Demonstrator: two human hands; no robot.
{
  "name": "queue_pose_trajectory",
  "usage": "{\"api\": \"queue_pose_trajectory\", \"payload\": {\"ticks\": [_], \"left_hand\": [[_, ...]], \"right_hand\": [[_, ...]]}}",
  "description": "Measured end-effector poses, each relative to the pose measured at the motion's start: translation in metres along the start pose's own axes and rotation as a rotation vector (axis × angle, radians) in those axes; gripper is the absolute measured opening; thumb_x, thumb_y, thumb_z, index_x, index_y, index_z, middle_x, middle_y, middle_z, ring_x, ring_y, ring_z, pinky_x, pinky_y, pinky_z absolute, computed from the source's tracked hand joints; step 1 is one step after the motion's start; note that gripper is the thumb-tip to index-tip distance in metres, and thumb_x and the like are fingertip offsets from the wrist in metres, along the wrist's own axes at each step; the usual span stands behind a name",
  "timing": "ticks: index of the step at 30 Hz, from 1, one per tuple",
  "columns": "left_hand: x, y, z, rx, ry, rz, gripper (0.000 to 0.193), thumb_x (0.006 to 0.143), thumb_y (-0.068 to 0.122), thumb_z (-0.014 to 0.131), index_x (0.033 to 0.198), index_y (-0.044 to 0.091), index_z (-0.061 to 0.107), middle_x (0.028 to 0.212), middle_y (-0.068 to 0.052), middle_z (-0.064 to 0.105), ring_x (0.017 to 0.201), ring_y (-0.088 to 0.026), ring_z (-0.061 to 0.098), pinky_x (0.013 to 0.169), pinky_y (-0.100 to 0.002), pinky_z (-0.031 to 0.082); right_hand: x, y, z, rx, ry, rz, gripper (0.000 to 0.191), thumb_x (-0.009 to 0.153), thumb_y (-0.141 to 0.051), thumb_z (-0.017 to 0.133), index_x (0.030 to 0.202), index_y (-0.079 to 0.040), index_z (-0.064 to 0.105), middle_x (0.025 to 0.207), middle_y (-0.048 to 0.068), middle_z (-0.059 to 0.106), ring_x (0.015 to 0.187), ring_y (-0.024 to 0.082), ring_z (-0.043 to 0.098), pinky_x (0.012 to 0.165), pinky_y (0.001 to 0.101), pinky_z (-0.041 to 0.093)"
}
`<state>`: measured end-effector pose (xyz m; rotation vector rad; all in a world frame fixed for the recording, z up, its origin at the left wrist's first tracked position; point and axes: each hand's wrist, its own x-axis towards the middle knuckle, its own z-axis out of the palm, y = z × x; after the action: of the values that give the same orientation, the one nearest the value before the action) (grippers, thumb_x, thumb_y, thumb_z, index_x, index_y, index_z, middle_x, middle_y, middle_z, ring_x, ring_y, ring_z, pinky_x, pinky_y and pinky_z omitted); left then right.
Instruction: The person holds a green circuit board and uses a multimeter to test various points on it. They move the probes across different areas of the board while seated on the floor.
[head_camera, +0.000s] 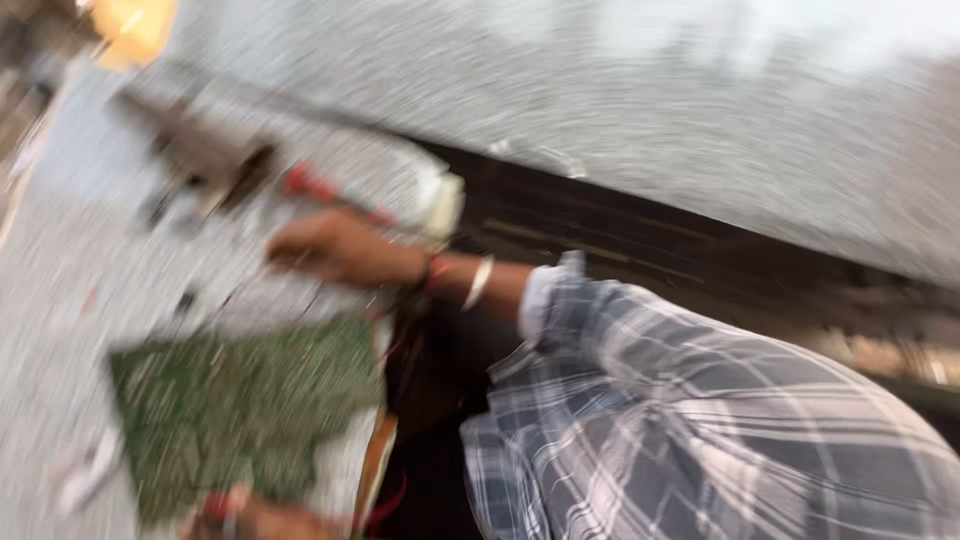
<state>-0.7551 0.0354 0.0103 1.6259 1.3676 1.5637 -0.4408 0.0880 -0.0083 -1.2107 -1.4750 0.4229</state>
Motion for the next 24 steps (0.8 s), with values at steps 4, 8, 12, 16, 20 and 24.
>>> {"api": "queue_pose_trajectory", "payload": {"ticks": [4,8,12,16,20,24], "left_hand": [[-0.016,-0.039,-0.028,-0.196,0.007,-0.101,0.041,0.109,0.026,0.07,0.134,-0.001,0.052,0.113,-0.008,0.059,0.099,-0.016,0.057,0.088,-0.029,0.05],[-0.022,-0.049,-0.02,-0.081,0.086,-0.244,0.044,0.098,0.012,0.072,0.134,0.001,0.049,0.116,-0.007,0.061,0.104,-0.016,0.061,0.093,-0.032,0.053],[-0.009,-0.026,-0.016,-0.142,0.094,-0.278,0.042,0.099,0.009,0.071,0.134,0.0,0.051,0.115,-0.008,0.062,0.103,-0.016,0.061,0.092,-0.031,0.053],[0.002,-0.014,-0.016,-0.109,0.11,-0.239,0.039,0.101,0.012,0.067,0.134,0.0,0.05,0.118,-0.01,0.065,0.105,-0.017,0.065,0.094,-0.031,0.055],[0.001,-0.018,-0.016,-0.083,0.092,-0.242,0.038,0.103,0.014,0.063,0.136,0.0,0.049,0.116,-0.011,0.067,0.102,-0.015,0.068,0.09,-0.03,0.059],[0.003,-0.012,-0.019,-0.143,0.092,-0.22,0.044,0.11,0.016,0.062,0.147,0.002,0.042,0.114,-0.011,0.07,0.091,-0.012,0.063,0.078,-0.029,0.055]], "right_hand": [[0.009,-0.019,-0.01,-0.086,-0.033,0.032,0.011,0.105,-0.01,0.067,0.11,-0.001,0.069,0.098,0.013,0.072,0.09,0.025,0.07,0.08,0.0366,0.056],[0.01,-0.044,-0.001,-0.024,0.041,0.106,0.008,0.102,-0.003,0.071,0.108,0.002,0.07,0.087,0.008,0.068,0.077,0.013,0.061,0.07,0.0293,0.05],[0.017,-0.052,0.006,-0.07,0.038,0.111,0.007,0.102,-0.002,0.07,0.108,0.002,0.071,0.089,0.006,0.071,0.08,0.01,0.063,0.073,0.0265,0.05],[0.021,-0.053,0.009,-0.097,0.026,0.05,0.008,0.104,-0.004,0.069,0.109,0.002,0.071,0.09,0.006,0.071,0.082,0.01,0.065,0.075,0.0256,0.051],[0.019,-0.053,0.01,-0.102,0.005,0.064,0.009,0.106,-0.006,0.07,0.109,0.002,0.07,0.088,0.006,0.072,0.081,0.009,0.065,0.074,0.0255,0.051],[0.018,-0.05,0.013,-0.088,0.005,0.083,0.009,0.107,-0.007,0.069,0.109,0.002,0.071,0.089,0.005,0.071,0.082,0.009,0.065,0.074,0.0252,0.051]]}}
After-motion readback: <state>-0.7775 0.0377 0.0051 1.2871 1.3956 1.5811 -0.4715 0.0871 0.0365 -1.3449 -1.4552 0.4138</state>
